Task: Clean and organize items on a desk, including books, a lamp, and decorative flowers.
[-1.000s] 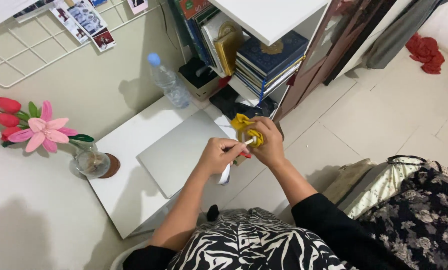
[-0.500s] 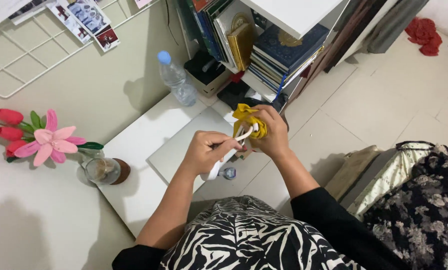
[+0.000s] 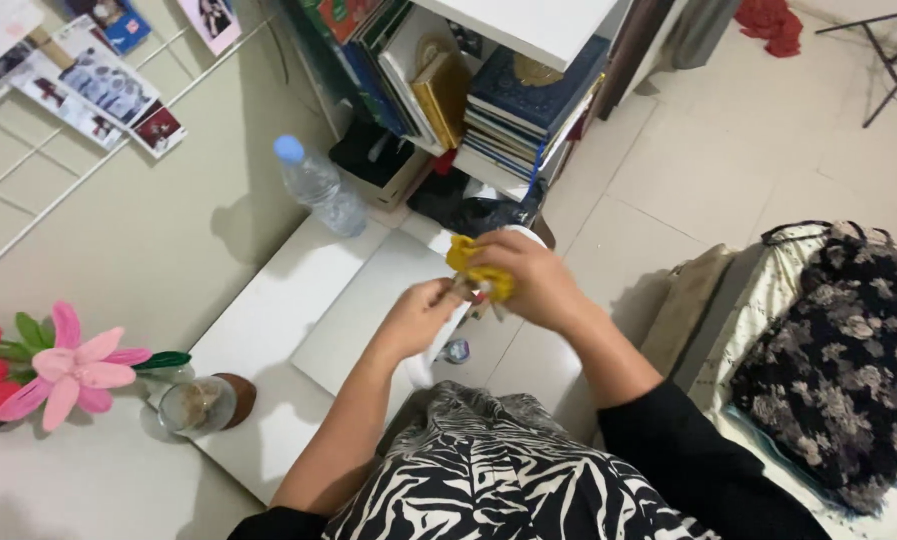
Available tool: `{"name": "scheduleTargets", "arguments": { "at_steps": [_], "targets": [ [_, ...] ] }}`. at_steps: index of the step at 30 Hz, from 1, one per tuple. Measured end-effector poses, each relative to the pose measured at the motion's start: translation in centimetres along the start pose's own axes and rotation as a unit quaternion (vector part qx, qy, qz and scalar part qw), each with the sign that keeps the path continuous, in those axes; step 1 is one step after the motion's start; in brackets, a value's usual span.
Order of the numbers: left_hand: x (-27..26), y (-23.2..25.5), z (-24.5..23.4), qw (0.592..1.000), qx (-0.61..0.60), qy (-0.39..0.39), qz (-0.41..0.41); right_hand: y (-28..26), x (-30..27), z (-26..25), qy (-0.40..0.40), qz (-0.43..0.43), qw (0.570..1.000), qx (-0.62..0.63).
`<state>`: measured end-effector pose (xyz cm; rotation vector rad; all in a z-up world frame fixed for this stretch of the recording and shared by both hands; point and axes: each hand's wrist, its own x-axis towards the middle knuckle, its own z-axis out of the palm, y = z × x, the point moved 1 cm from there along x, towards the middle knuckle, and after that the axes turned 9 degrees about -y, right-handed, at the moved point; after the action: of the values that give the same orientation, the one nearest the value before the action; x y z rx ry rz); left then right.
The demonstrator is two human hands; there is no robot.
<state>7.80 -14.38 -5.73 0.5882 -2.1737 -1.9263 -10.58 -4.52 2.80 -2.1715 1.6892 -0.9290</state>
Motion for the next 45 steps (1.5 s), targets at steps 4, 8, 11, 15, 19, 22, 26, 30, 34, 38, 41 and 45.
{"name": "scheduleTargets", "arguments": {
  "at_steps": [4,8,11,15,19,22,26,30,34,38,41,45],
  "targets": [
    [-0.1,0.8,0.2,0.995,-0.047,0.062,-0.069,2.4,-3.4,-4.7,0.154,0.019,0.987,0.034],
    [-1.1,5.1,0.8,0.991,-0.087,0.101,0.010,6.5,-6.2,-6.5,0.326,0.085,0.905,0.259],
    [-0.9,7.1,1.2,0.989,-0.067,0.125,0.042,5.7,-4.0,-5.9,0.274,0.080,0.892,0.349],
    [-1.8,8.8,2.2,0.991,-0.039,0.097,0.082,6.2,-2.1,-2.1,0.164,0.106,0.928,0.317],
    [-3.1,7.6,1.6,0.995,0.020,0.077,0.056,9.8,-3.0,1.6,0.189,0.042,0.915,0.353],
    [-2.9,5.5,1.3,0.998,0.034,0.043,0.003,7.9,-2.7,1.6,0.206,0.042,0.900,0.381],
    [-0.9,3.6,1.5,0.981,-0.159,0.108,0.038,3.5,-1.7,1.0,0.200,-0.048,0.931,0.300],
    [-0.6,3.1,2.9,0.907,-0.343,0.113,0.216,-1.0,-1.1,-0.4,0.105,-0.108,0.958,0.245],
    [-1.6,4.1,2.4,0.874,-0.392,0.135,0.256,-0.4,-1.5,-3.7,-0.001,-0.050,0.977,0.205],
    [-2.6,5.4,1.7,0.866,-0.421,0.057,0.264,2.8,-4.3,-5.7,0.063,-0.051,0.932,0.353],
    [-2.2,5.3,2.3,0.887,-0.375,0.032,0.267,0.2,-2.8,-6.3,0.136,-0.049,0.929,0.342],
    [0.4,1.4,3.6,0.938,-0.288,0.020,0.191,-5.6,-0.3,-5.2,-0.006,-0.028,0.979,0.203]
  ]
}}
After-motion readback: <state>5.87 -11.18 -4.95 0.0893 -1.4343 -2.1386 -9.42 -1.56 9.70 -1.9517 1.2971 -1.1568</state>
